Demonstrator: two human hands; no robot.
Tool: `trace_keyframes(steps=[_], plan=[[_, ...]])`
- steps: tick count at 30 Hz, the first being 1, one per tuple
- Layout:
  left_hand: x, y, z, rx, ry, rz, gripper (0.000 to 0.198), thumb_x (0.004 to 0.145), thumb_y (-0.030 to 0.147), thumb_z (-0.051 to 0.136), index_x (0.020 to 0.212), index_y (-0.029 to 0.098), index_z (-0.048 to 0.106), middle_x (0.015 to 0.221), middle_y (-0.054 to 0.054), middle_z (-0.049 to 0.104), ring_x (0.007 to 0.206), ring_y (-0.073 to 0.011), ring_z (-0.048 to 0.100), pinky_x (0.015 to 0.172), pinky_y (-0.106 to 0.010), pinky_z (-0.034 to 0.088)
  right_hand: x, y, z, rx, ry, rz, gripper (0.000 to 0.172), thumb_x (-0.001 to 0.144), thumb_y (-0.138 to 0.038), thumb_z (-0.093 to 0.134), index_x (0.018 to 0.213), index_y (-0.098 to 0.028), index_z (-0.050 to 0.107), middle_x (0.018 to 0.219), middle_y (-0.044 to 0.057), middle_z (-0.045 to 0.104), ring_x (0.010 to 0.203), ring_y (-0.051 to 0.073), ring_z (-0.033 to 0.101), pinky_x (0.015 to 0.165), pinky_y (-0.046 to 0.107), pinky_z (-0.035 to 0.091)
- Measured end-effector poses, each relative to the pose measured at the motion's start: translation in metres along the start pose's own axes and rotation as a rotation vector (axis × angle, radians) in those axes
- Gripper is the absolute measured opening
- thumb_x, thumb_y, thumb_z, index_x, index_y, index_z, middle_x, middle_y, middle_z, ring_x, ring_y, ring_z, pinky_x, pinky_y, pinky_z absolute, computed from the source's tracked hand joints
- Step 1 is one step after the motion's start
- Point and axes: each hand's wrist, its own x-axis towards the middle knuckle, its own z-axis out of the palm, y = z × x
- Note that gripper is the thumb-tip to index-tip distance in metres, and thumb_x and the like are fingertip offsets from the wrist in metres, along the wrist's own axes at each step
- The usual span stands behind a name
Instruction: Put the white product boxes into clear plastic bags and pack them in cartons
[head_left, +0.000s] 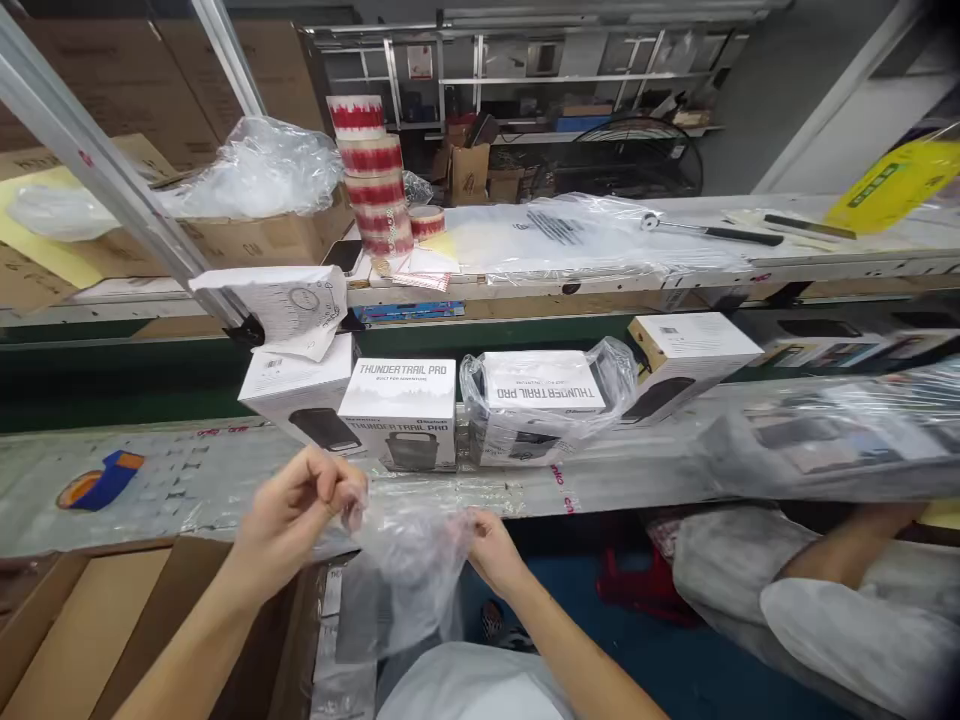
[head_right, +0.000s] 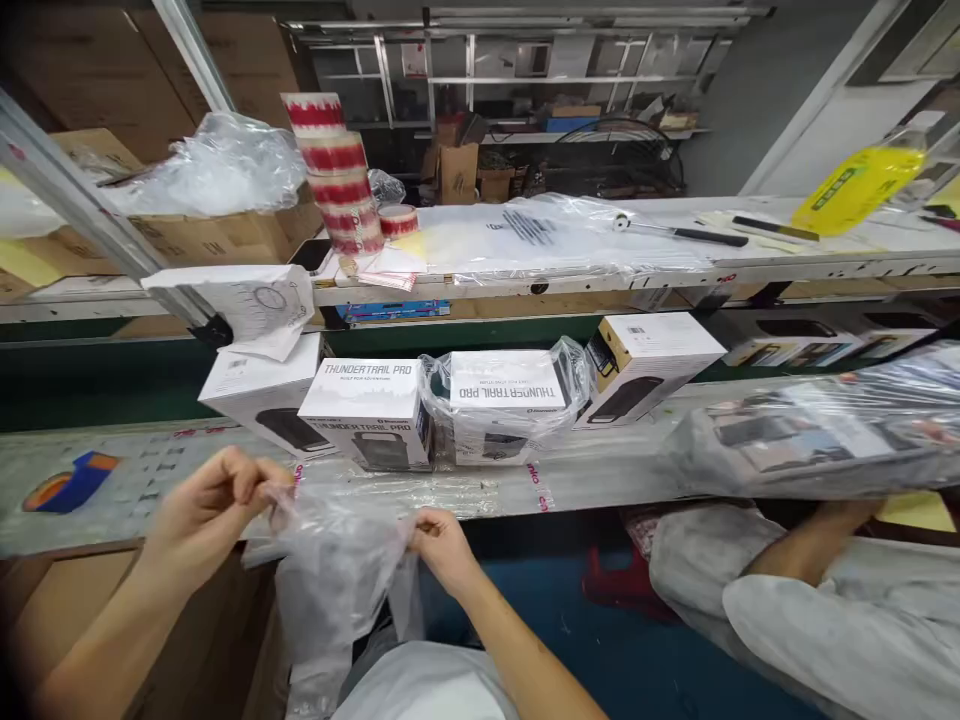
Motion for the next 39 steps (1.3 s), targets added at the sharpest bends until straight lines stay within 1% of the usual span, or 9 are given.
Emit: trace_keyframes(steps=[5,9,15,19,23,26,32,35,39], plan=[[0.028,-0.031,-0.009,0.487,-0.118,0.308,0.017,0.094,0.012,0.052,0.081,0.022,0.049,0.076,0.004,0.069,0.064,-0.0098,0.065,0.060,-0.019,0.047,0.009,-0.049,-0.003,-0.279,0.209,-0.147,0.049,0.076,-0.059,0.077,0.108,-0.023,0.074,0.112,0.011,0.071,0.105,0.027,0.066,0.096,0.042,0.053],[0.041,-0.046,-0.012,0.878,-0.253,0.566,0.020,0.099,0.009,0.034,0.100,0.018,0.052,0.070,0.003,0.064,0.051,-0.0117,0.058,0.044,-0.023,0.037,0.024,-0.105,0.041,-0.469,-0.264,-0.127,0.048,0.079,-0.052,0.079,0.115,-0.021,0.070,0.110,0.010,0.069,0.102,0.025,0.064,0.097,0.040,0.051],[0.057,-0.046,-0.037,1.126,-0.124,0.891,0.025,0.091,-0.001,0.039,0.108,0.007,0.056,0.081,-0.008,0.072,0.057,-0.0147,0.063,0.050,-0.026,0.044,0.053,-0.104,0.089,-0.029,-0.341,0.219,0.052,0.086,-0.065,0.065,0.108,-0.017,0.066,0.101,0.009,0.069,0.089,0.020,0.066,0.083,0.034,0.053],[0.068,-0.059,-0.052,1.105,-0.302,0.557,0.029,0.092,0.006,0.040,0.106,0.010,0.065,0.073,-0.007,0.071,0.054,-0.0192,0.063,0.045,-0.028,0.040,0.052,-0.089,0.091,0.027,-0.433,0.267,0.034,0.087,-0.046,0.074,0.094,-0.018,0.057,0.095,0.006,0.070,0.083,0.016,0.069,0.072,0.025,0.053],[0.084,-0.079,-0.087,0.308,-1.056,-0.277,0.044,0.098,0.051,0.047,0.075,0.020,0.067,0.054,-0.002,0.063,0.050,-0.0184,0.059,0.050,-0.027,0.042,0.072,-0.098,0.049,0.063,-0.663,0.287,0.024,0.096,-0.040,0.063,0.093,-0.018,0.054,0.091,0.007,0.073,0.067,0.013,0.071,0.054,0.019,0.051],[0.091,-0.088,-0.106,-0.239,-1.337,-0.409,0.059,0.084,0.075,0.053,0.065,0.021,0.069,0.060,-0.007,0.066,0.063,-0.0207,0.060,0.070,-0.033,0.050,0.092,-0.112,0.014,-0.301,-0.758,0.209,0.026,0.101,-0.037,0.053,0.097,-0.014,0.065,0.098,0.011,0.073,0.077,0.015,0.073,0.059,0.020,0.055],[0.092,-0.111,-0.110,0.096,-1.331,-0.628,0.070,0.058,0.049,0.089,0.119,0.026,0.065,0.104,-0.003,0.073,0.084,-0.0229,0.066,0.070,-0.026,0.051,0.094,-0.121,-0.024,-0.411,-0.662,0.093,0.031,0.104,-0.033,0.048,0.102,-0.013,0.071,0.081,0.009,0.076,0.062,0.014,0.071,0.057,0.020,0.056],[0.088,-0.131,-0.117,0.337,-1.280,-0.551,0.021,0.082,0.040,0.068,0.097,0.026,0.074,0.097,-0.003,0.074,0.090,-0.0229,0.066,0.079,-0.027,0.050,0.085,-0.112,-0.044,-0.389,-0.530,0.032,0.030,0.101,-0.036,0.054,0.102,-0.013,0.074,0.074,0.008,0.075,0.058,0.014,0.069,0.056,0.022,0.057],[0.085,-0.149,-0.133,0.192,-0.939,-0.387,0.031,0.093,0.047,0.054,0.091,0.028,0.079,0.098,-0.005,0.076,0.087,-0.0237,0.068,0.078,-0.031,0.055,0.082,-0.092,-0.054,-0.545,-0.092,-0.124,0.030,0.098,-0.042,0.058,0.107,-0.019,0.075,0.070,0.004,0.071,0.051,0.013,0.061,0.049,0.022,0.052]])
